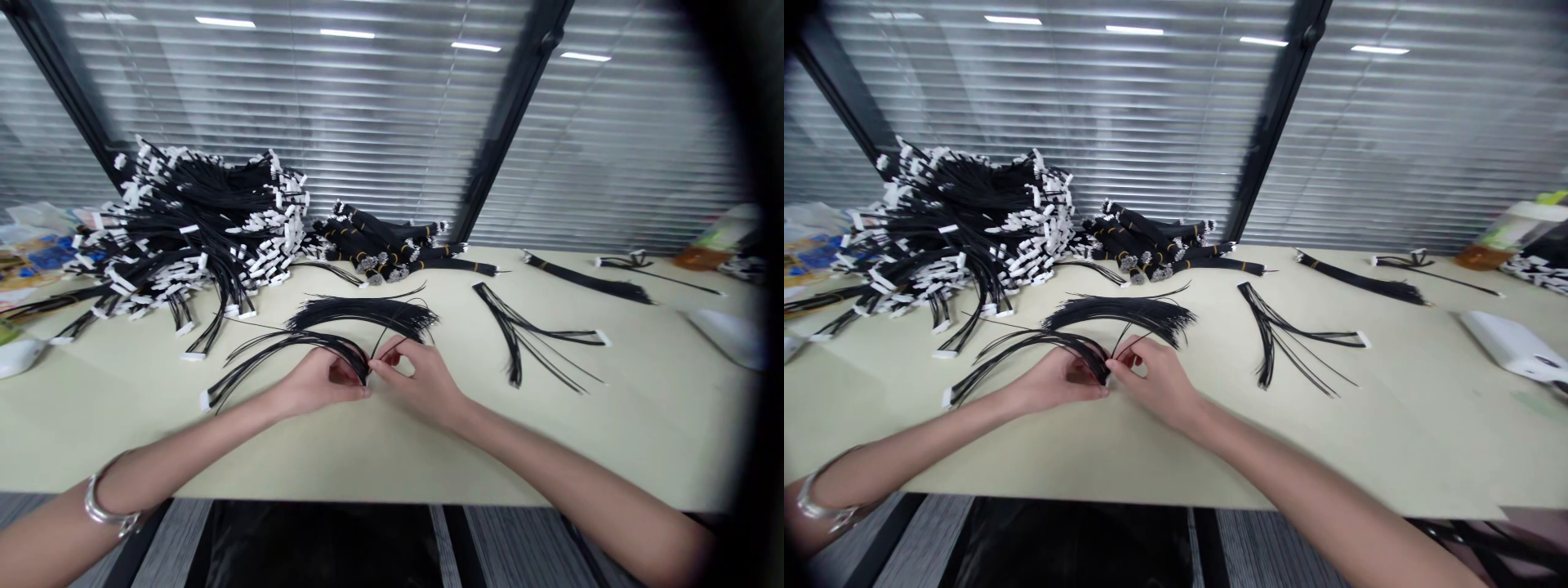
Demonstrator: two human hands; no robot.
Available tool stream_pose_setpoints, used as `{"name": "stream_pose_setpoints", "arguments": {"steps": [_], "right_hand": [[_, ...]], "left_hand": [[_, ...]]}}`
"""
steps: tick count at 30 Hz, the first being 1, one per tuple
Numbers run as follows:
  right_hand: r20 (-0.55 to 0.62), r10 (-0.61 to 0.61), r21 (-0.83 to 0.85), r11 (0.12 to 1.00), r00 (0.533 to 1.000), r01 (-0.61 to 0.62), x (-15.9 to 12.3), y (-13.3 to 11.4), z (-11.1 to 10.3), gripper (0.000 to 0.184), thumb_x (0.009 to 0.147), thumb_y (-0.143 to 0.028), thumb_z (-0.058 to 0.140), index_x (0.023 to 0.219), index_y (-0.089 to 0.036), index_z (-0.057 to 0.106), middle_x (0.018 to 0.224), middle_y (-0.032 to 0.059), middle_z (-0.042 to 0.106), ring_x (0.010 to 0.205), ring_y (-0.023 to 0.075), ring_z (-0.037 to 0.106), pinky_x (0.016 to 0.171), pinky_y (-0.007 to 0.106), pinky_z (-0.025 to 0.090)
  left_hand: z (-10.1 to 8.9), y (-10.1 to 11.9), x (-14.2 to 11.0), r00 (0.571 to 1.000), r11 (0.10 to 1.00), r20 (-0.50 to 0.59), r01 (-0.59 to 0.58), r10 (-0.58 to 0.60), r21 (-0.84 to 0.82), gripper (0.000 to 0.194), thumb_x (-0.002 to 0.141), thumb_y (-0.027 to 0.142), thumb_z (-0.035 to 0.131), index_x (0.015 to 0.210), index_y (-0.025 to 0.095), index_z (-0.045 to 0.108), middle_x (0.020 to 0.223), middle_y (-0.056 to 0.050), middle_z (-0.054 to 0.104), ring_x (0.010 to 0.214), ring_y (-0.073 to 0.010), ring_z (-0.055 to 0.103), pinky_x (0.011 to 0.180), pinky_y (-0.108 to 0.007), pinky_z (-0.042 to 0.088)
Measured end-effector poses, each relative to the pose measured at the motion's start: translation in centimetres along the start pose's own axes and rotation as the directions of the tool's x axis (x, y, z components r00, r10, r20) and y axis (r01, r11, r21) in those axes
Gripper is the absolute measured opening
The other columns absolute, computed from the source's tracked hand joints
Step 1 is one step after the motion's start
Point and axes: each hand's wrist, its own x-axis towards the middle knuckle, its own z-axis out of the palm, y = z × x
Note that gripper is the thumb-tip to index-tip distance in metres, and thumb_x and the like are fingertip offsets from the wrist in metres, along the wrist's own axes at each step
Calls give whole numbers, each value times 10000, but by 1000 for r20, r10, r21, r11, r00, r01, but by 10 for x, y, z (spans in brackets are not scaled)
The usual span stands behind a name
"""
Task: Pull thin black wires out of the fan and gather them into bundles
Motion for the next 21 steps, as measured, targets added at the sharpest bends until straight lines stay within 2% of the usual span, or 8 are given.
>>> {"name": "stream_pose_setpoints", "arguments": {"steps": [21], "right_hand": [[19, 14, -41, 999, 1000, -13, -1, 3, 5, 117, 846, -271, 566, 764, -188, 565, 755, -1, 617, 681, 122, 552, 633, 254, 433]], "left_hand": [[1, 3, -3, 999, 999, -9, 34, -34, 26, 341, 667, 322, 739, 899, 131, 578, 869, -57, 624, 804, -192, 617, 758, -346, 516]]}}
